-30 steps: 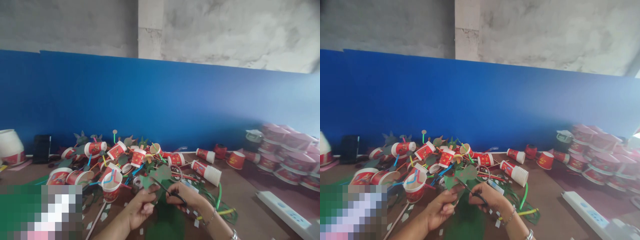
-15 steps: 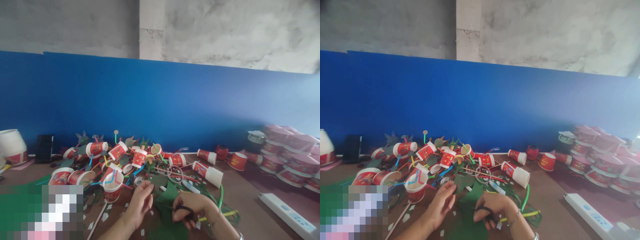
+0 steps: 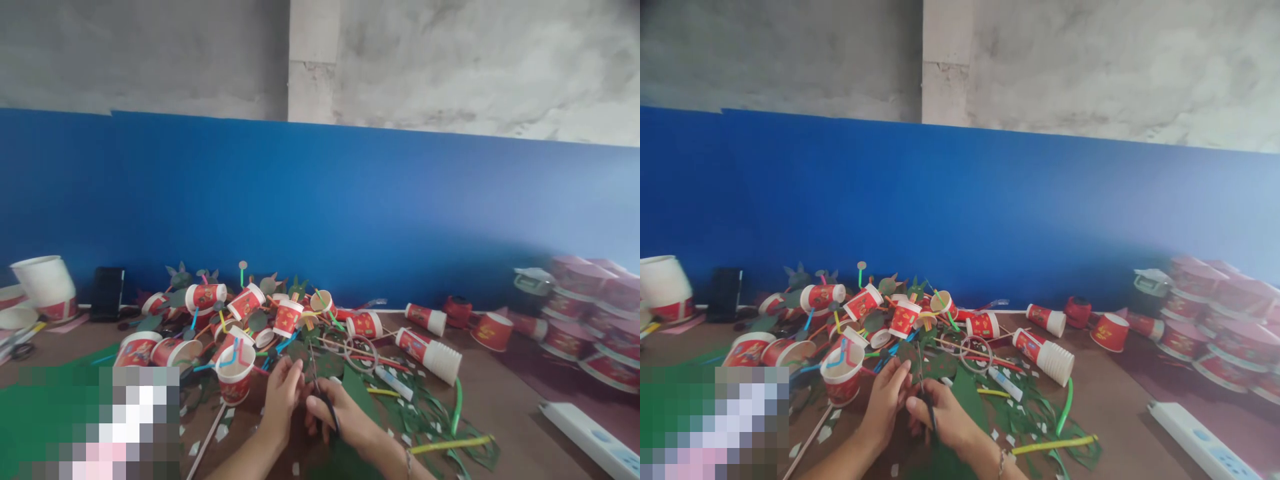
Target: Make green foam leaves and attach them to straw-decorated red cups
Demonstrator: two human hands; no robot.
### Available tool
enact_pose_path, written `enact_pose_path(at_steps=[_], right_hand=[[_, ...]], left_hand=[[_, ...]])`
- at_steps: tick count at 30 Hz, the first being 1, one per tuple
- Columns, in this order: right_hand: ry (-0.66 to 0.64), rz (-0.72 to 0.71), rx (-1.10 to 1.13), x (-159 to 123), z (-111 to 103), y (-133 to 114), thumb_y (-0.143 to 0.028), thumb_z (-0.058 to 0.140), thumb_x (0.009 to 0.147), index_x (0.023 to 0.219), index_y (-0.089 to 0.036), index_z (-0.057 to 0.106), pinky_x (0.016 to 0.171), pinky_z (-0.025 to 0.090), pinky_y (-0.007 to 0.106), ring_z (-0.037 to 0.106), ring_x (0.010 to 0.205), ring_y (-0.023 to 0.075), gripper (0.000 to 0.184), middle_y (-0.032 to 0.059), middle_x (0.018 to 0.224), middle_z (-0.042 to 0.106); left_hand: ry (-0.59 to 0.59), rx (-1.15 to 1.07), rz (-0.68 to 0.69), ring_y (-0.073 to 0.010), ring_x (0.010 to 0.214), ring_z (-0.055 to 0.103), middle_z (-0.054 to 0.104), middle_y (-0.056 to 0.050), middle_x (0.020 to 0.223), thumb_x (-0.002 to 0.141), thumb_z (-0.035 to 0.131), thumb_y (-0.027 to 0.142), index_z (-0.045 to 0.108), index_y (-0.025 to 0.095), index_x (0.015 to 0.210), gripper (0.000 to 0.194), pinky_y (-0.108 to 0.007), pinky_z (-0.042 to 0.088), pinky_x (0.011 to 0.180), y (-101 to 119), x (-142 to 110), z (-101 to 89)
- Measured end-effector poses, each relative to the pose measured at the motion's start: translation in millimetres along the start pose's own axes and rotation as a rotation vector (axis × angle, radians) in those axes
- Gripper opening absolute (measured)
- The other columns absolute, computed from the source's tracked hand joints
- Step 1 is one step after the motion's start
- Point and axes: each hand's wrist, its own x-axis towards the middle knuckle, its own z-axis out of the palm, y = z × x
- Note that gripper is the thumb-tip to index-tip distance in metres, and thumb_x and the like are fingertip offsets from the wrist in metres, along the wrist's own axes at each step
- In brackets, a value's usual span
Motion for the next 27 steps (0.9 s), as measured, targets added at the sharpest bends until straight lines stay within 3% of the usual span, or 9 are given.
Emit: enact_pose_path(at_steps=[9,18,27], right_hand=[[0.069,-0.062,-0.008,5,-1,10,-0.067,0.061,0.067,0.082,-0.014,0.053,0.036,0.033,0.015,0.05,0.04,0.0076,0.056,-0.0029,0.052,0.055],[0.113,-0.033,0.012,-1,-4,12,-0.067,0.062,0.066,0.085,-0.014,0.052,0.032,0.033,0.014,0.051,0.039,0.0086,0.057,-0.0024,0.05,0.057],[0.107,-0.052,0.022,-2,-1,13,-0.066,0.062,0.067,0.084,-0.014,0.052,0.032,0.034,0.014,0.05,0.039,0.0083,0.056,-0.0021,0.05,0.056]], left_hand=[[-0.048,0.051,0.059,-0.0091,0.051,0.042,0.041,0.007,0.055,0.066,0.069,0.044,0.044,0.019,0.062,0.036,-0.02,0.035,0.051,-2,2,-1.2],[-0.07,0.138,0.058,-0.0077,0.046,0.034,0.038,0.008,0.051,0.066,0.067,0.05,0.042,0.019,0.059,0.04,-0.019,0.028,0.045,2,-5,0.8],[-0.091,0.128,0.087,-0.0084,0.049,0.035,0.04,0.007,0.052,0.069,0.067,0.047,0.043,0.019,0.059,0.038,-0.02,0.03,0.048,-2,-1,-1.5]])
